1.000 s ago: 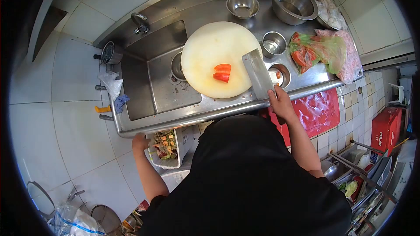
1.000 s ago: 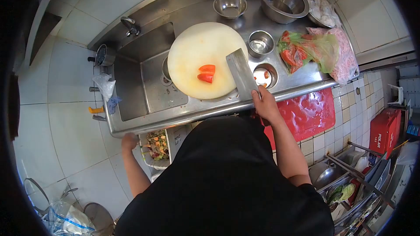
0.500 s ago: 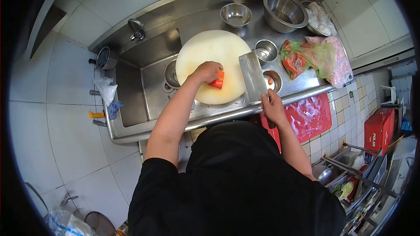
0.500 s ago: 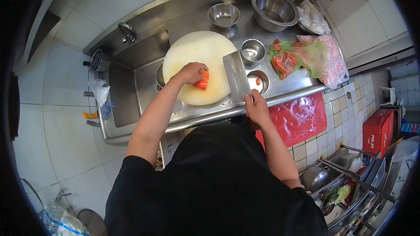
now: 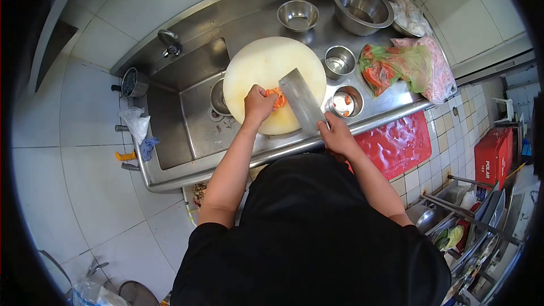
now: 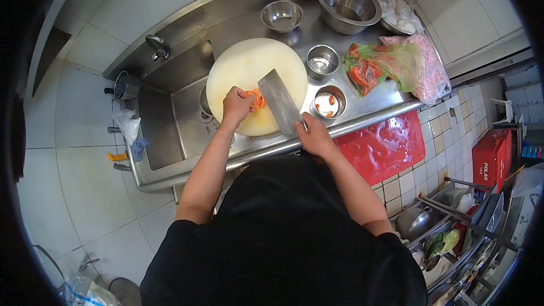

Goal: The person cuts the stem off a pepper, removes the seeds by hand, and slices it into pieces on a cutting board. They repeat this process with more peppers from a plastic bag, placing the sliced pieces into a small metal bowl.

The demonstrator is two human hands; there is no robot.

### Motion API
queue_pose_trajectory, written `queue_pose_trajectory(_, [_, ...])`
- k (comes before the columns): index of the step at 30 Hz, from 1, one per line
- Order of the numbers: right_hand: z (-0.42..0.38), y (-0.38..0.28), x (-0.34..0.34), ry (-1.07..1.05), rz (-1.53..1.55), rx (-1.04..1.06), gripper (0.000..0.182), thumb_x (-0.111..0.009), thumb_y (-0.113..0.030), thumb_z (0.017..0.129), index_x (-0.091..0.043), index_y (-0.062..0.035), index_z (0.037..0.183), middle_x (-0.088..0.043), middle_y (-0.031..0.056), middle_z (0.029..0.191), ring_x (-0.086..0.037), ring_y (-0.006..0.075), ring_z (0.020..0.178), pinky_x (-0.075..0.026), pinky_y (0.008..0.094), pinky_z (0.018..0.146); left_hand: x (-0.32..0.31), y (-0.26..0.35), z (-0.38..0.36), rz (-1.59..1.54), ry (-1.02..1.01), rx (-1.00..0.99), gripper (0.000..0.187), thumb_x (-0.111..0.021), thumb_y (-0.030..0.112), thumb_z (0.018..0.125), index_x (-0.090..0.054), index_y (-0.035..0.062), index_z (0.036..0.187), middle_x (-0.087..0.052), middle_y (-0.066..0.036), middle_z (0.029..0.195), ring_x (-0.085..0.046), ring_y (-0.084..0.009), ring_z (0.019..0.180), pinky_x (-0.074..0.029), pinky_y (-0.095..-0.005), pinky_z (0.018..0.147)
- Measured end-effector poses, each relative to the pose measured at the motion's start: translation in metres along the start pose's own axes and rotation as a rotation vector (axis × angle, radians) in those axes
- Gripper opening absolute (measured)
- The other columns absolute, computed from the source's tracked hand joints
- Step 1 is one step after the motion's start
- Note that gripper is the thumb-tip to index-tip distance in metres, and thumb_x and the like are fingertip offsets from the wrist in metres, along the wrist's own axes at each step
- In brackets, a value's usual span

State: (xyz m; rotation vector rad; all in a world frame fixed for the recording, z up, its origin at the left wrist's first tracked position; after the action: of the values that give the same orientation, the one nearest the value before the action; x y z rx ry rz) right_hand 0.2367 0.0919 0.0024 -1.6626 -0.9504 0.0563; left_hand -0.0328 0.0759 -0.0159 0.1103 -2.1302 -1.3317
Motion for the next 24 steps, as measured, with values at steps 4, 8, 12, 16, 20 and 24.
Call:
queue_pose_trajectory(4, [0.003,-0.008,-0.005,0.072,-0.133,0.076,0.030,-0.055,-0.026,0.098,-0.057,0.0023,0.109,-0.064,0.0292,0.087,-0.064,0.0464,0.086,-0.048,0.0508,0.077,-0.004,-0.006,-0.009,-0.164,0.030,0.056,0.025,-0.070,0.010,0.082,-0.046,0.0018,0.082,-0.062,-0.010,0.072,-0.071,-0.0209,0.059,-0.055,-0.0312,0.049])
queue_pose_trajectory(8, [0.008,0.006,-0.009,0.058,-0.178,0.045,0.032,-0.054,-0.027,0.099,-0.057,0.0032,0.108,-0.066,0.0300,0.093,-0.063,0.0498,0.093,-0.048,0.0524,0.082,-0.003,-0.007,-0.018,-0.244,0.013,0.157,0.021,-0.066,0.006,0.084,-0.046,0.0021,0.081,-0.058,-0.007,0.076,-0.068,-0.0182,0.059,-0.059,-0.0295,0.051])
queue_pose_trajectory(12, [0.011,0.012,-0.016,0.022,-0.091,-0.032,0.030,-0.053,-0.026,0.100,-0.056,0.0034,0.104,-0.066,0.0271,0.085,-0.067,0.0440,0.081,-0.051,0.0497,0.075,-0.005,-0.029,-0.015,-0.342,0.047,0.174,0.021,-0.066,0.006,0.085,-0.045,0.0043,0.079,-0.058,-0.008,0.076,-0.063,-0.0164,0.059,-0.059,-0.0300,0.051])
queue_pose_trajectory(16, [0.006,0.005,-0.015,-0.046,0.028,-0.176,0.028,-0.053,-0.025,0.101,-0.055,0.0036,0.101,-0.064,0.0224,0.073,-0.067,0.0326,0.061,-0.052,0.0450,0.061,-0.005,-0.039,-0.018,-0.378,0.039,0.203,0.022,-0.065,0.005,0.084,-0.044,0.0063,0.077,-0.058,-0.008,0.076,-0.061,-0.0158,0.059,-0.059,-0.0297,0.050])
queue_pose_trajectory(20, [0.007,0.004,-0.010,-0.055,0.010,-0.179,0.027,-0.052,-0.024,0.102,-0.053,0.0037,0.101,-0.060,0.0166,0.065,-0.061,0.0222,0.047,-0.048,0.0391,0.047,-0.007,-0.037,-0.022,-0.364,0.035,0.233,0.016,-0.065,0.004,0.082,-0.050,0.0025,0.084,-0.057,-0.007,0.074,-0.062,-0.0164,0.060,-0.057,-0.0299,0.049])
queue_pose_trajectory(24, [0.011,0.005,-0.009,-0.125,0.082,-0.222,0.025,-0.050,-0.024,0.103,-0.050,0.0016,0.103,-0.056,0.0096,0.064,-0.057,0.0182,0.046,-0.047,0.0358,0.042,-0.010,-0.034,-0.007,-0.060,0.012,-0.101,0.023,-0.067,0.006,0.080,-0.062,0.0034,0.103,-0.064,-0.011,0.080,-0.064,-0.0179,0.060,-0.057,-0.0305,0.052])
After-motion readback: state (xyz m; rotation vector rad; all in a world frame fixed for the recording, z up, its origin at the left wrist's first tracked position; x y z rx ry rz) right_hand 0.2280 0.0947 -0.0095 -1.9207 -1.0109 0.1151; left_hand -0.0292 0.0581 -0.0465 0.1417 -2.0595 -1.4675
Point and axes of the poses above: each hand's wrist, its own z-axis towards the middle knuckle, its own x-axis out of the back of the hand, y = z × x, the point moved 5 cm from there along z, towards the middle knuckle
